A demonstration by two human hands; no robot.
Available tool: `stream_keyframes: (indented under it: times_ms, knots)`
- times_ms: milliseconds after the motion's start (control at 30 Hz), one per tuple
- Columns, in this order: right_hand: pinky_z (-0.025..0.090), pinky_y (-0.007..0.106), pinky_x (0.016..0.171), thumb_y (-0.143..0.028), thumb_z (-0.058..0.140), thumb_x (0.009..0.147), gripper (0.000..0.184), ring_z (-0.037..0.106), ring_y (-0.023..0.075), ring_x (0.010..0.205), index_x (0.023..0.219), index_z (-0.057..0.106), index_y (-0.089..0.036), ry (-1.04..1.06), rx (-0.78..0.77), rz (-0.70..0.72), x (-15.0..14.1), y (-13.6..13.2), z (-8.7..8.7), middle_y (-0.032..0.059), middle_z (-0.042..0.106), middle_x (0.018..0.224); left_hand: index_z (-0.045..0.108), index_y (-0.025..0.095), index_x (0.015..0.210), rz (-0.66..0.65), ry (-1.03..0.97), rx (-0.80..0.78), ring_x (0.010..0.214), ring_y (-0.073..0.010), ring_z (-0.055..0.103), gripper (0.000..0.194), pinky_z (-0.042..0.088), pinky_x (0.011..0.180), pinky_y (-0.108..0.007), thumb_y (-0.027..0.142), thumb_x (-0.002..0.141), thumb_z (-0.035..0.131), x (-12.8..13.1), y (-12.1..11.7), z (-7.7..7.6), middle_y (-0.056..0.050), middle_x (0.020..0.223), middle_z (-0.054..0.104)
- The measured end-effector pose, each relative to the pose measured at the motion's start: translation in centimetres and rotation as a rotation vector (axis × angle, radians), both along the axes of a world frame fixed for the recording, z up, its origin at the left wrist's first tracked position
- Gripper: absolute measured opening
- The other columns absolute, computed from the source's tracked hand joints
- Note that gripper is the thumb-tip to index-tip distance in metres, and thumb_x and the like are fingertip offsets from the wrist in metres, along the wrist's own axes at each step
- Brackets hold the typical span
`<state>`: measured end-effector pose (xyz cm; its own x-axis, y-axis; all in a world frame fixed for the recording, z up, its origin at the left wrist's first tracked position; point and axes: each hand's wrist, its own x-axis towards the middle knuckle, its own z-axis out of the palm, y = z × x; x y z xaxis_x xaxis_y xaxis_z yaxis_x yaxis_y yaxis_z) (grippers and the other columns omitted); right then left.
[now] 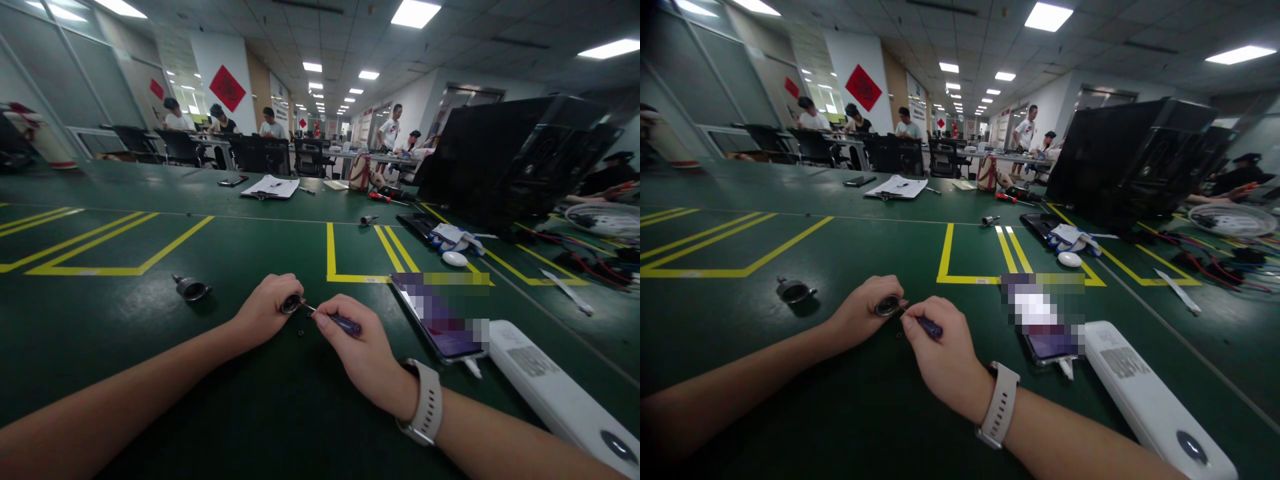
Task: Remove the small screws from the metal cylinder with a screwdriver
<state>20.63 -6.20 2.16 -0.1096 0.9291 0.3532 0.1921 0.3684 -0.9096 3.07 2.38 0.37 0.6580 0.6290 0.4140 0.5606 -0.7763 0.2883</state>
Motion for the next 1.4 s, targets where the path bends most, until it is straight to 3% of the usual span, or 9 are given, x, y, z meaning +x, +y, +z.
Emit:
stream_keyframes:
  times_ms: [233,433,533,700,767,867,1200,1300,1400]
  knots:
    - [0.037,0.028,0.062,-0.023,0.063,0.072,0.008,0.050,0.0137,0.065,0.070,0.066,-0.016,0.475,-0.369,0.019,0.0,1.2,-0.4,0.0008,0.058,0.068,0.048,0.017,0.068,0.025,0.004,-0.019,0.064,-0.0142,0.048,0.012,0.034,0.063,-0.027,0.016,0.080,0.050,0.0,0.0,0.1,0.001,0.068,0.052]
    - [0.036,0.026,0.058,-0.021,0.065,0.067,0.007,0.047,0.0112,0.061,0.069,0.066,-0.014,0.737,-0.542,0.052,0.0,1.6,-0.5,0.0008,0.057,0.066,0.047,0.018,0.068,0.026,0.002,-0.022,0.064,-0.0139,0.048,0.013,0.034,0.063,-0.028,0.016,0.081,0.048,0.1,0.1,0.0,0.002,0.068,0.051]
    - [0.038,0.027,0.062,-0.023,0.063,0.072,0.008,0.050,0.0127,0.065,0.073,0.065,-0.015,0.635,-0.466,0.029,0.0,1.4,-0.7,0.0010,0.057,0.069,0.048,0.017,0.069,0.025,0.011,-0.031,0.065,-0.0142,0.048,0.012,0.034,0.064,-0.028,0.016,0.081,0.048,0.1,0.1,0.0,0.001,0.069,0.051]
    - [0.038,0.031,0.069,-0.019,0.056,0.080,0.009,0.051,0.0153,0.073,0.075,0.064,-0.018,-0.015,-0.014,0.006,-0.2,0.2,-0.1,0.0011,0.058,0.074,0.048,0.017,0.068,0.015,0.029,0.006,0.065,-0.0149,0.048,0.012,0.033,0.063,-0.028,0.015,0.080,0.049,0.1,0.1,0.0,0.001,0.067,0.050]
    - [0.038,0.031,0.069,-0.016,0.053,0.081,0.012,0.051,0.0152,0.073,0.074,0.063,-0.017,-0.149,0.073,0.019,-0.2,0.0,0.2,0.0012,0.057,0.074,0.049,0.016,0.068,0.004,0.045,0.022,0.065,-0.0150,0.048,0.013,0.033,0.063,-0.028,0.013,0.080,0.048,0.1,0.0,-0.1,0.001,0.067,0.050]
    - [0.038,0.030,0.065,-0.018,0.055,0.080,0.012,0.051,0.0145,0.069,0.072,0.063,-0.017,-0.063,-0.051,0.036,0.0,0.3,0.3,0.0005,0.057,0.070,0.050,0.016,0.069,-0.011,0.067,0.014,0.066,-0.0149,0.049,0.011,0.033,0.064,-0.028,0.012,0.079,0.048,0.0,0.0,-0.1,0.001,0.069,0.051]
    - [0.034,0.025,0.057,-0.019,0.063,0.068,0.006,0.047,0.0104,0.059,0.068,0.065,-0.013,0.719,-0.557,0.120,0.5,2.0,-0.7,0.0002,0.056,0.065,0.049,0.017,0.069,0.012,0.031,-0.020,0.064,-0.0138,0.047,0.012,0.033,0.063,-0.027,0.009,0.078,0.048,0.0,0.1,0.0,0.002,0.068,0.050]
    - [0.035,0.025,0.057,-0.020,0.063,0.069,0.006,0.047,0.0102,0.058,0.069,0.065,-0.013,0.757,-0.576,0.120,0.5,2.0,-0.9,0.0001,0.056,0.065,0.047,0.017,0.067,0.014,0.021,-0.023,0.063,-0.0136,0.047,0.013,0.033,0.063,-0.027,0.010,0.077,0.049,0.1,0.1,0.0,0.002,0.067,0.050]
    - [0.036,0.026,0.060,-0.022,0.062,0.072,0.007,0.049,0.0119,0.063,0.071,0.065,-0.015,0.583,-0.431,0.060,0.3,1.6,-0.7,0.0002,0.057,0.068,0.048,0.017,0.068,0.026,0.032,-0.028,0.063,-0.0139,0.048,0.012,0.033,0.063,-0.027,0.014,0.079,0.049,0.1,0.1,0.1,0.002,0.067,0.051]
